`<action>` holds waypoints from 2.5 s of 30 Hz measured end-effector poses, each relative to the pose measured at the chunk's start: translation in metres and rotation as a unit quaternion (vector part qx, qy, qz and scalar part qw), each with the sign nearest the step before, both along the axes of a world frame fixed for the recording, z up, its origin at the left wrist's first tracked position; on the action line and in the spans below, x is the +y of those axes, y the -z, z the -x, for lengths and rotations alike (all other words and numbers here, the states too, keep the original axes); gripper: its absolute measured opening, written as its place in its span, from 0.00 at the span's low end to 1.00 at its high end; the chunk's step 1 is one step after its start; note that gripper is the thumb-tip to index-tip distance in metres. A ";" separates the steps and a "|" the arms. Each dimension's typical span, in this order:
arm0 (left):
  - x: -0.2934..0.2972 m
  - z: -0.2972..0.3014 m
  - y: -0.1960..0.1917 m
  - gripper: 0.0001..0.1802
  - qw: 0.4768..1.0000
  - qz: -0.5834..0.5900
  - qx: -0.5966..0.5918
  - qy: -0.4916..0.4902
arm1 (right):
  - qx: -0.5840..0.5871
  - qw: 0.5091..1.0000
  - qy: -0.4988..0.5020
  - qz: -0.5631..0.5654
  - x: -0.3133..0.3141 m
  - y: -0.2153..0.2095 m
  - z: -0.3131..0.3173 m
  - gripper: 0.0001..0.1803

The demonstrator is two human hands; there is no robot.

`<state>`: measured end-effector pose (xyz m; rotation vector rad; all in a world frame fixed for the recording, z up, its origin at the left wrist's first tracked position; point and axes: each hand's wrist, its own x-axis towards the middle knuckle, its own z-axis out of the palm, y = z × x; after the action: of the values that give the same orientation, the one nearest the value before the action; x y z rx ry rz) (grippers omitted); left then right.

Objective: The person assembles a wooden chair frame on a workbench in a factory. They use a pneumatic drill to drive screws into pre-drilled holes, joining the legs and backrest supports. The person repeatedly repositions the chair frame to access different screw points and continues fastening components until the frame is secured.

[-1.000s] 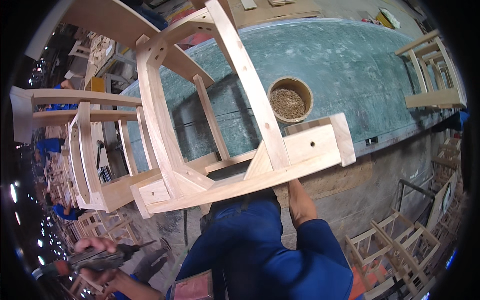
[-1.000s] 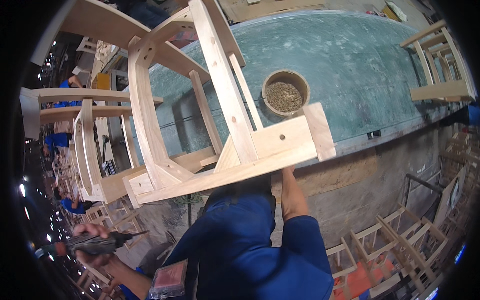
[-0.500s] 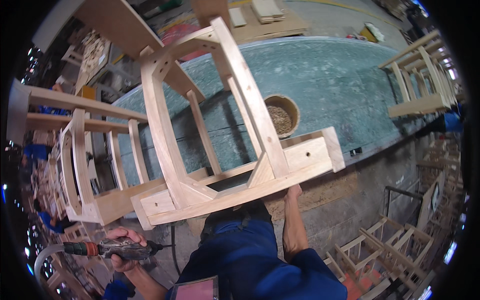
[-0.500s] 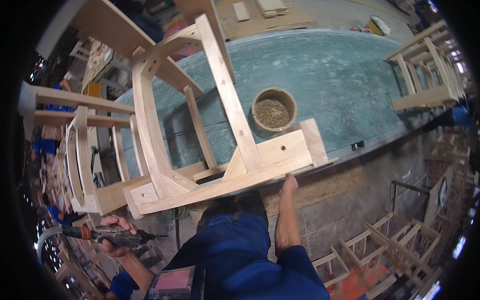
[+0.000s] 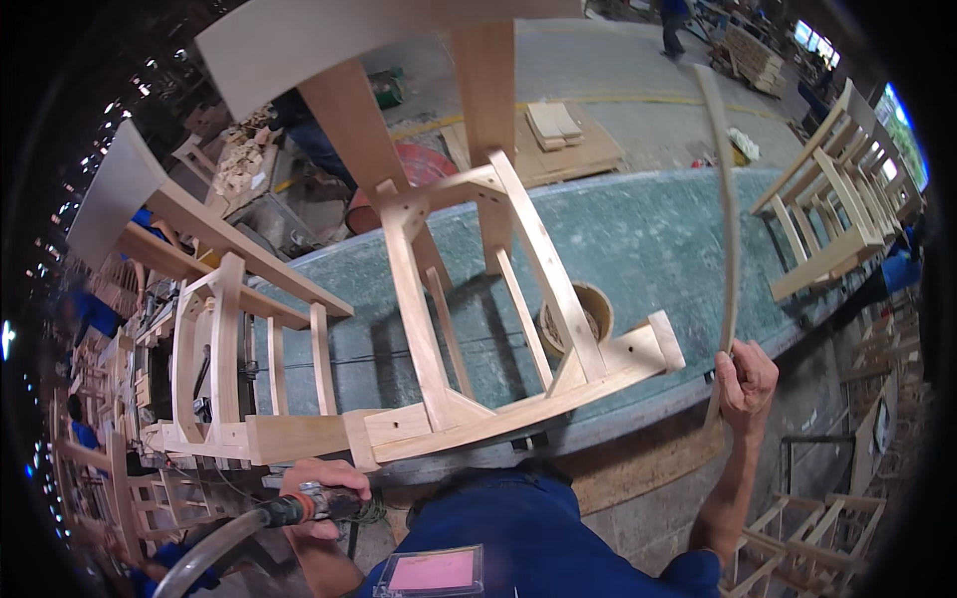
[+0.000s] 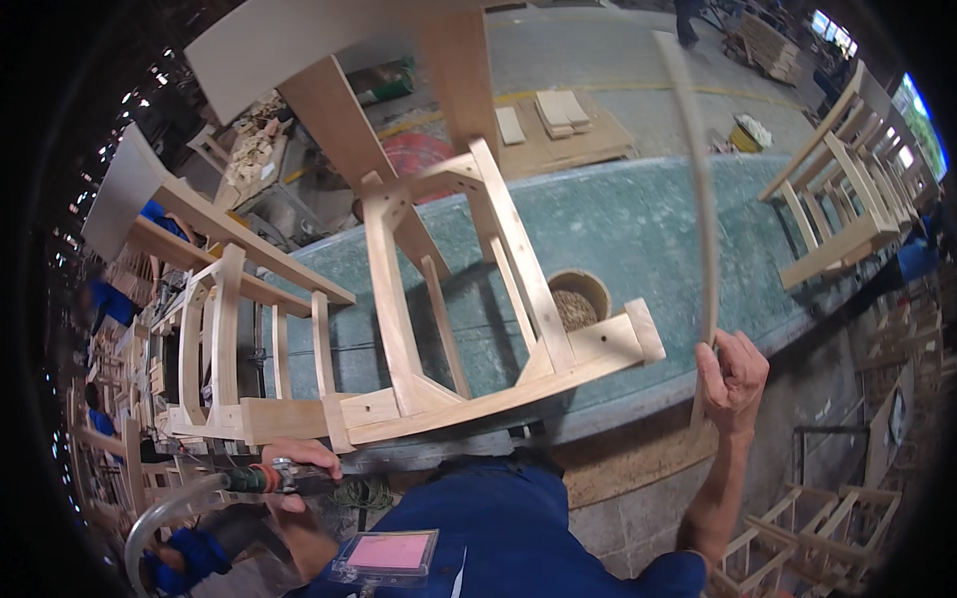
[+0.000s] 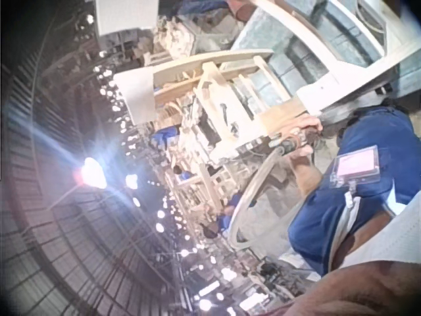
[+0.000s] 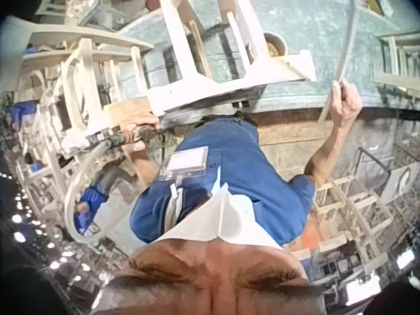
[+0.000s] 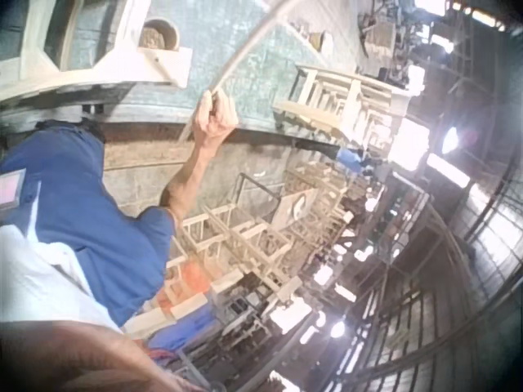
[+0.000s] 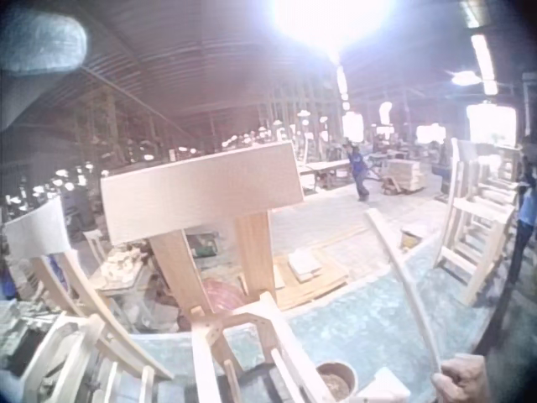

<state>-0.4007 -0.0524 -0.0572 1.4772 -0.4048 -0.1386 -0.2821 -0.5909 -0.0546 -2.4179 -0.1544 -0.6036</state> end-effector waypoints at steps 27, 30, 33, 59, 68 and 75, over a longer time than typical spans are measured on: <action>-0.013 0.005 0.015 0.39 0.998 0.005 -0.053 -0.025 | 0.025 0.945 -0.233 0.228 0.143 0.006 -0.154 0.14; -0.011 0.001 0.017 0.38 0.998 0.004 -0.062 -0.016 | 0.048 0.945 -0.222 0.235 0.146 0.005 -0.157 0.15; -0.010 0.003 0.025 0.38 0.998 0.023 -0.062 -0.018 | 0.064 0.943 -0.222 0.241 0.148 0.005 -0.159 0.15; -0.001 0.004 0.000 0.42 0.991 -0.003 0.118 0.065 | 0.044 0.946 -0.234 0.219 0.150 0.018 -0.162 0.15; -0.005 0.002 0.000 0.42 0.993 -0.001 0.103 0.057 | -0.012 0.949 -0.238 0.207 0.150 0.022 -0.164 0.15; -0.005 0.004 0.000 0.41 0.995 -0.001 0.093 0.047 | 0.047 0.950 -0.236 0.201 0.151 0.017 -0.161 0.16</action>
<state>-0.4044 -0.0572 -0.0574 1.4344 -0.3243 -0.3491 -0.1208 -0.4401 -0.0714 -2.6466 -0.8608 -0.2506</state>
